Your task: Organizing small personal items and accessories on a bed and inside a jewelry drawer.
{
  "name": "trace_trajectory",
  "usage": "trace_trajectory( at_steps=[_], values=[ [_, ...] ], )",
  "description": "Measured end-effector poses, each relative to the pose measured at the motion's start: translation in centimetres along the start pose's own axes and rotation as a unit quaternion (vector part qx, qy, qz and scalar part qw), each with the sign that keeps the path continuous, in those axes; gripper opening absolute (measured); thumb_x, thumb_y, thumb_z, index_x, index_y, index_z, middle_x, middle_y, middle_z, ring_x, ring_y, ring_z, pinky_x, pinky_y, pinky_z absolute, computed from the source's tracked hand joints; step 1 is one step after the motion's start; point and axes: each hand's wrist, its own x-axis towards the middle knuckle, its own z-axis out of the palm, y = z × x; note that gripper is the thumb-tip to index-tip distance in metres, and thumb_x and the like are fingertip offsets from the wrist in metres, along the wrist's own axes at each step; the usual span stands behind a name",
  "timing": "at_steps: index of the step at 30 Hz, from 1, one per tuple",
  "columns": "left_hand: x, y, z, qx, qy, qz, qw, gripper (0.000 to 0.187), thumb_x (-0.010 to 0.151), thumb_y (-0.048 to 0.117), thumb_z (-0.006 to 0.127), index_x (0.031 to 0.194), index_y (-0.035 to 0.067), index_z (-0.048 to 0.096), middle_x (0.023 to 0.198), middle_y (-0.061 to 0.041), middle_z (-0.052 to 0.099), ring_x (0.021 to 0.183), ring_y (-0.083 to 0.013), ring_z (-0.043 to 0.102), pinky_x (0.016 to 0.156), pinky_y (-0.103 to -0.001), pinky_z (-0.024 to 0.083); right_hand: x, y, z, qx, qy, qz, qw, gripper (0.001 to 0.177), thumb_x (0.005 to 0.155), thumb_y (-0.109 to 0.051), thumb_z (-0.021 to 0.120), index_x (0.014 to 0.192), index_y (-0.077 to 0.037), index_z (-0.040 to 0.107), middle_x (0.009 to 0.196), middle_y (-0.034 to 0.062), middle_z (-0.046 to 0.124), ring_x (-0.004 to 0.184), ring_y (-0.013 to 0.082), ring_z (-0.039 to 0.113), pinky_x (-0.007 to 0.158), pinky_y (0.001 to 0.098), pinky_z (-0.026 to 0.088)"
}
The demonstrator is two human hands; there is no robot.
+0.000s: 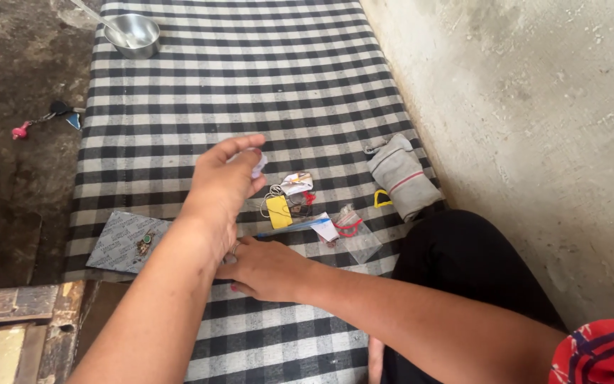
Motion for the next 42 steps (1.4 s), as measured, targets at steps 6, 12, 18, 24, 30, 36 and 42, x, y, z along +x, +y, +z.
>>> trace_trajectory(
  at_steps=[6,12,18,24,30,36,42],
  values=[
    [-0.1,-0.3,-0.1,0.022,-0.017,-0.015,1.000,0.027,0.092,0.013,0.063,0.115,0.011,0.076,0.115,-0.007,0.072,0.101,-0.0152,0.067,0.088,-0.026,0.056,0.0,-0.6,-0.7,0.007,0.010,0.023,1.000,0.040,0.088,-0.017,0.070,0.127,-0.024,0.066,0.123,0.0061,0.067,0.108,0.0311,0.064,0.086,0.0466,0.057],
    [0.2,-0.3,-0.4,0.048,0.016,-0.019,0.999,0.027,0.091,0.012,0.063,0.115,0.012,0.076,0.108,-0.004,0.073,0.097,-0.0135,0.068,0.085,-0.026,0.056,0.0,0.2,-1.8,0.007,0.055,0.041,0.998,0.026,0.086,-0.020,0.075,0.111,-0.019,0.069,0.107,0.0089,0.066,0.102,0.0306,0.067,0.080,0.0475,0.055],
    [-0.1,0.9,-1.2,-0.019,0.107,-0.022,0.994,0.022,0.095,0.009,0.055,0.110,0.012,0.071,0.100,-0.001,0.065,0.074,-0.0178,0.057,0.068,-0.032,0.051,0.1,0.1,-6.3,0.035,0.227,0.094,0.969,0.025,0.085,-0.022,0.074,0.109,-0.019,0.068,0.101,0.0103,0.061,0.085,0.0303,0.067,0.067,0.0442,0.055],
    [0.8,0.6,-2.0,-0.039,0.123,0.003,0.992,0.023,0.097,0.006,0.055,0.110,0.012,0.073,0.104,-0.005,0.065,0.081,-0.0138,0.056,0.074,-0.029,0.060,0.2,0.9,-8.3,0.138,0.381,0.087,0.910,0.019,0.096,-0.013,0.068,0.115,-0.015,0.065,0.103,0.0059,0.060,0.086,0.0212,0.067,0.073,0.0335,0.055],
    [-0.5,1.5,-1.2,-0.064,0.031,-0.024,0.997,0.021,0.097,0.008,0.054,0.110,0.006,0.070,0.110,-0.008,0.070,0.096,-0.0162,0.068,0.087,-0.029,0.059,-0.1,0.6,-9.9,0.177,0.390,0.032,0.903,0.025,0.099,-0.005,0.064,0.123,-0.012,0.064,0.110,0.0048,0.060,0.096,0.0163,0.065,0.074,0.0267,0.055],
    [-1.2,2.2,-0.8,-0.057,0.002,-0.051,0.997,0.033,0.099,0.013,0.044,0.115,0.002,0.070,0.111,-0.009,0.072,0.099,-0.0151,0.068,0.092,-0.027,0.059,-0.1,0.5,-10.2,0.173,0.385,0.037,0.906,0.028,0.099,-0.006,0.065,0.126,-0.013,0.064,0.112,0.0033,0.062,0.098,0.0149,0.065,0.075,0.0260,0.057],
    [-0.1,0.8,-0.9,-0.004,-0.001,-0.032,0.999,0.028,0.098,0.008,0.056,0.119,-0.001,0.072,0.113,-0.010,0.073,0.098,-0.0137,0.066,0.091,-0.026,0.054,0.0,1.0,-10.0,0.170,0.382,0.044,0.907,0.041,0.097,-0.007,0.071,0.136,-0.013,0.063,0.102,0.0015,0.061,0.090,0.0118,0.061,0.071,0.0243,0.054]
  ],
)
